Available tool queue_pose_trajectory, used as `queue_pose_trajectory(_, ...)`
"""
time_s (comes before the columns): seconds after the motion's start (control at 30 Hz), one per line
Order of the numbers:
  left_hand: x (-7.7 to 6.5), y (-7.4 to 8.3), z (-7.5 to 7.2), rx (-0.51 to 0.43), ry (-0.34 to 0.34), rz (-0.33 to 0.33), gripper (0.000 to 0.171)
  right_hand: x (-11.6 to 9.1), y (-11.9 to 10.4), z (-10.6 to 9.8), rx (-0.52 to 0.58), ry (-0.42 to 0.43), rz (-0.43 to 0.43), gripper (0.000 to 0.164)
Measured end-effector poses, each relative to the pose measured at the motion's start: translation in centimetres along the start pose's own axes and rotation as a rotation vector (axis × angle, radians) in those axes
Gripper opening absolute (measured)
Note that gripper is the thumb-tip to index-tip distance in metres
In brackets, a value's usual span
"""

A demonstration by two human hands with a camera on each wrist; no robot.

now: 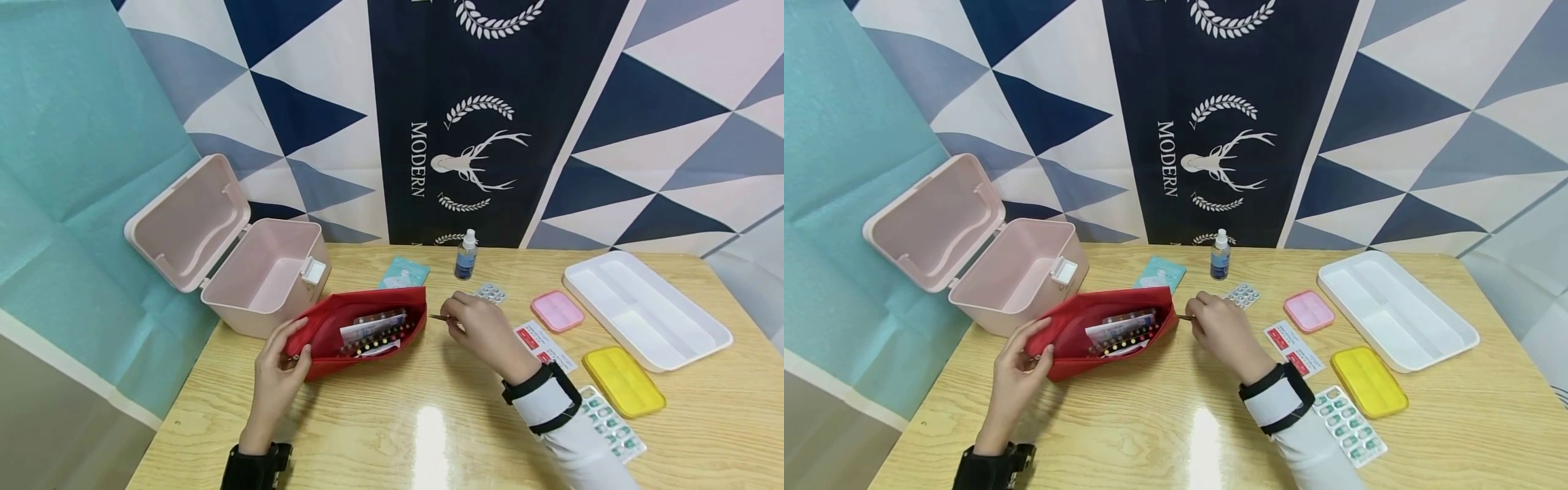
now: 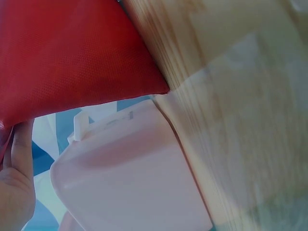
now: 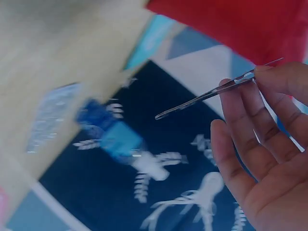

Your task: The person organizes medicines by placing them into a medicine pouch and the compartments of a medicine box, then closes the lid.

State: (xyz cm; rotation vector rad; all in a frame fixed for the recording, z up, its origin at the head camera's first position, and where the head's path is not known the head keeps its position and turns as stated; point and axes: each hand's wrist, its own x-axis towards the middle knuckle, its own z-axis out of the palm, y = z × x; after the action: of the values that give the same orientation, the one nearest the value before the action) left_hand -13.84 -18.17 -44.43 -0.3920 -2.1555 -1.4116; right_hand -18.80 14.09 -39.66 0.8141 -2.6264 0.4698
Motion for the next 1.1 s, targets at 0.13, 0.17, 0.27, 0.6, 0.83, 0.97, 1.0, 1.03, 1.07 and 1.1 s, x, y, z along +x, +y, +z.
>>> queue_pose_trajectory(0.13,0.0,-0.1,0.0,0.000,0.001,0.012,0.042,0.6,-1.9,-1.2,0.007,0.050,-0.067,0.013)
queue_pose_trajectory(0.17,0.0,0.0,0.0,0.000,0.002,0.010,0.042,0.8,-2.3,-1.4,0.011,0.062,-0.084,0.014)
queue_pose_trajectory(0.27,0.1,0.1,0.0,0.004,0.007,0.004,0.043,1.4,-3.7,-1.8,0.029,0.079,-0.124,0.013)
queue_pose_trajectory(0.6,0.7,3.1,0.0,0.003,0.029,0.059,0.040,3.5,-7.1,-0.9,0.045,0.040,-0.228,0.012)
queue_pose_trajectory(0.83,0.7,3.5,0.0,0.004,0.023,0.040,0.039,4.5,-8.1,1.2,0.026,-0.043,-0.277,0.011)
queue_pose_trajectory(0.97,0.6,3.3,-0.1,0.005,0.003,0.005,0.039,4.9,-8.2,2.5,0.049,-0.135,-0.269,0.011)
queue_pose_trajectory(1.0,0.6,3.3,-0.1,0.003,0.000,-0.006,0.039,5.0,-8.2,2.9,0.055,-0.155,-0.267,0.011)
queue_pose_trajectory(1.03,0.6,3.3,-0.1,0.004,-0.001,-0.009,0.039,5.1,-8.2,3.2,0.055,-0.173,-0.266,0.010)
queue_pose_trajectory(1.07,0.6,3.2,-0.1,0.008,0.000,-0.005,0.039,5.1,-8.2,3.4,0.055,-0.190,-0.264,0.010)
queue_pose_trajectory(1.1,0.6,3.2,-0.1,0.007,0.000,-0.007,0.039,5.1,-8.2,3.7,0.053,-0.205,-0.262,0.009)
